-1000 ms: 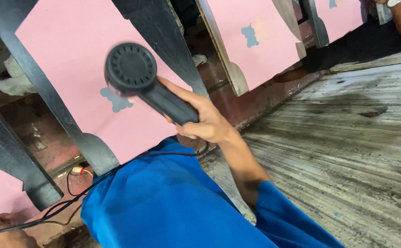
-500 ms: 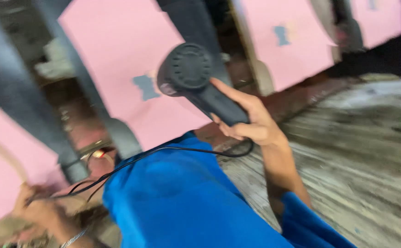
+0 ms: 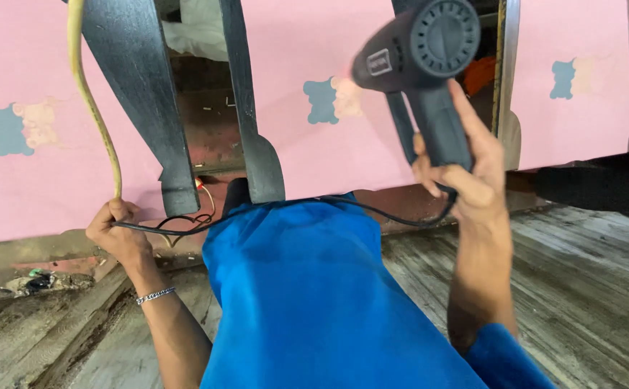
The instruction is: Using a heat gun to dry ink on fabric pieces in a screen printing production line.
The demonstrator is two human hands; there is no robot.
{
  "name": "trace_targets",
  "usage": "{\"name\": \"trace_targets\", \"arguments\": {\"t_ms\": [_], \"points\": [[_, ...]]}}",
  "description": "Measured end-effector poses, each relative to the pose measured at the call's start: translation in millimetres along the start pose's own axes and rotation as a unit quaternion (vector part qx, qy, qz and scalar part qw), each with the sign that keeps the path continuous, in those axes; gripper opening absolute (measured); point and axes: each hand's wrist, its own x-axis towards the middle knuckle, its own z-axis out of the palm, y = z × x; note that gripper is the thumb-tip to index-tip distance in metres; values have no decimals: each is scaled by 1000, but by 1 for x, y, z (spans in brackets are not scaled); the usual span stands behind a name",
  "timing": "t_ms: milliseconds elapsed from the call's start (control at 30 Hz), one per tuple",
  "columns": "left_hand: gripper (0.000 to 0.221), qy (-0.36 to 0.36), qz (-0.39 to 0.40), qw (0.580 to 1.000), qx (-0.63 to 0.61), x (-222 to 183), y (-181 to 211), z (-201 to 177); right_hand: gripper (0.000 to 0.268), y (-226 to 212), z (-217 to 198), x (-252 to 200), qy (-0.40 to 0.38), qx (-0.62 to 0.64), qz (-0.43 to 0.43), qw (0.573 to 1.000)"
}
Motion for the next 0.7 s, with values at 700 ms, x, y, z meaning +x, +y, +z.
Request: {"name": "trace_targets", "arguments": {"t_ms": [700], "points": [[54,-13,3,1000,15,2,-12,-4,100,0,-18,-11,50,-40,-9,998]]}}
